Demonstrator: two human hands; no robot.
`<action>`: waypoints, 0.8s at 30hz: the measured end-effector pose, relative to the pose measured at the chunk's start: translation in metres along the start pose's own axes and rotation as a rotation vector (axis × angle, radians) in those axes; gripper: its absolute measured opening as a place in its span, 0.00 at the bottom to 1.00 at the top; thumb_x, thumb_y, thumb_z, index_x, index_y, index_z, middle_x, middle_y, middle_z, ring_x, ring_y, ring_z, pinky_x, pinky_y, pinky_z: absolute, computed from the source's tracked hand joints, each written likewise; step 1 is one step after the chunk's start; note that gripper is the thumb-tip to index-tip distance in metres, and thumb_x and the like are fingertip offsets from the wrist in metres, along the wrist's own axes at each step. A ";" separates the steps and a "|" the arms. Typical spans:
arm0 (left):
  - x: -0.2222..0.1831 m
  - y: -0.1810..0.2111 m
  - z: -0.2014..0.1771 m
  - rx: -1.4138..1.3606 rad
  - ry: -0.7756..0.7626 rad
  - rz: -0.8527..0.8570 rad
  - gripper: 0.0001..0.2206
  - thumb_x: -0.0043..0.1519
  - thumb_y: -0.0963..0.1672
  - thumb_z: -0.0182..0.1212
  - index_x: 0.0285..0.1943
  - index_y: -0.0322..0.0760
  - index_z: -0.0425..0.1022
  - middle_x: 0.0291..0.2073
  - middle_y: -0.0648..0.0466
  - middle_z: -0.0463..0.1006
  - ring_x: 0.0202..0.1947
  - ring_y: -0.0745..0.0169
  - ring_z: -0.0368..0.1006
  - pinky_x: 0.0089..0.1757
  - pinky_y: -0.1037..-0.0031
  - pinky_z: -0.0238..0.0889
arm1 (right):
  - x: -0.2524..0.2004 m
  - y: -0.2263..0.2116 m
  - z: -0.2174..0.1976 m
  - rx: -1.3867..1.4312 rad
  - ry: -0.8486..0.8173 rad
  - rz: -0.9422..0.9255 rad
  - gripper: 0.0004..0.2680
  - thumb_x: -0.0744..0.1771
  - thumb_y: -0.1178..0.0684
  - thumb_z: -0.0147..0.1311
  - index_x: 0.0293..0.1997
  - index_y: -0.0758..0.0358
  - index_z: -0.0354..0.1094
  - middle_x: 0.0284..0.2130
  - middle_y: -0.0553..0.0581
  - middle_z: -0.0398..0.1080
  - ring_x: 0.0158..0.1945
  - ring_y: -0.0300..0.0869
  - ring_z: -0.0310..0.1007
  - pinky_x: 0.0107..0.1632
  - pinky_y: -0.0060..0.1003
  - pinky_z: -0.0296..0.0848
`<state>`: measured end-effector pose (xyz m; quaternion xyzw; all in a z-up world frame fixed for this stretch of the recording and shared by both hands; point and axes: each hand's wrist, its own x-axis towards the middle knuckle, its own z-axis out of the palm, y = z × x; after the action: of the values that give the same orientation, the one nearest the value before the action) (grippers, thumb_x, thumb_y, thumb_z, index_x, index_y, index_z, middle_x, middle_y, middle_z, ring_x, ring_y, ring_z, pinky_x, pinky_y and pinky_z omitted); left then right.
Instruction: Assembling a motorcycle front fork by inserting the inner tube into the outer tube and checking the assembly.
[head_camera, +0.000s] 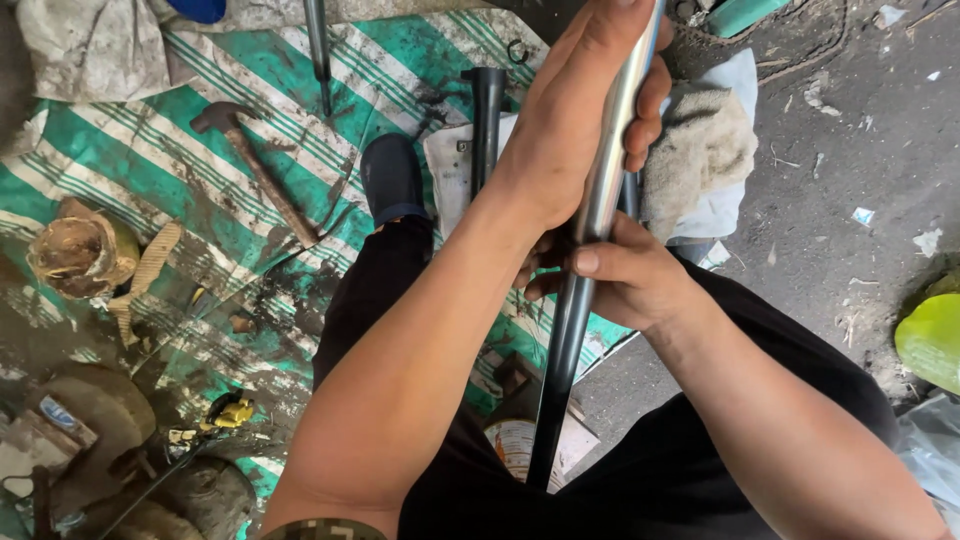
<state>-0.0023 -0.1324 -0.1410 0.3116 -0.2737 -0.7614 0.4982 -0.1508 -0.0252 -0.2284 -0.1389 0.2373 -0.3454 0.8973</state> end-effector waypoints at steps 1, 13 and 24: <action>0.000 -0.004 -0.003 -0.001 -0.001 -0.001 0.31 0.56 0.65 0.61 0.46 0.38 0.70 0.25 0.54 0.69 0.21 0.67 0.64 0.24 0.71 0.60 | -0.001 0.001 0.001 0.000 0.001 -0.001 0.17 0.67 0.57 0.71 0.61 0.73 0.72 0.50 0.70 0.79 0.53 0.68 0.81 0.56 0.62 0.81; -0.009 0.006 -0.010 -0.516 -0.508 -0.081 0.35 0.62 0.68 0.51 0.54 0.40 0.67 0.33 0.56 0.63 0.24 0.66 0.56 0.28 0.71 0.52 | -0.007 -0.010 0.043 -0.184 -0.238 -0.109 0.20 0.67 0.51 0.71 0.59 0.72 0.67 0.44 0.73 0.75 0.49 0.59 0.78 0.60 0.53 0.73; -0.004 0.007 -0.022 -0.599 -0.648 -0.109 0.28 0.68 0.63 0.59 0.56 0.41 0.68 0.33 0.57 0.61 0.25 0.68 0.54 0.29 0.72 0.53 | 0.000 -0.011 0.029 0.113 -0.359 0.023 0.27 0.64 0.51 0.65 0.67 0.81 0.64 0.46 0.79 0.75 0.51 0.69 0.75 0.55 0.61 0.72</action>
<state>0.0198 -0.1334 -0.1498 -0.0872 -0.1663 -0.8907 0.4140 -0.1419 -0.0304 -0.1993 -0.1450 0.0552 -0.3175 0.9355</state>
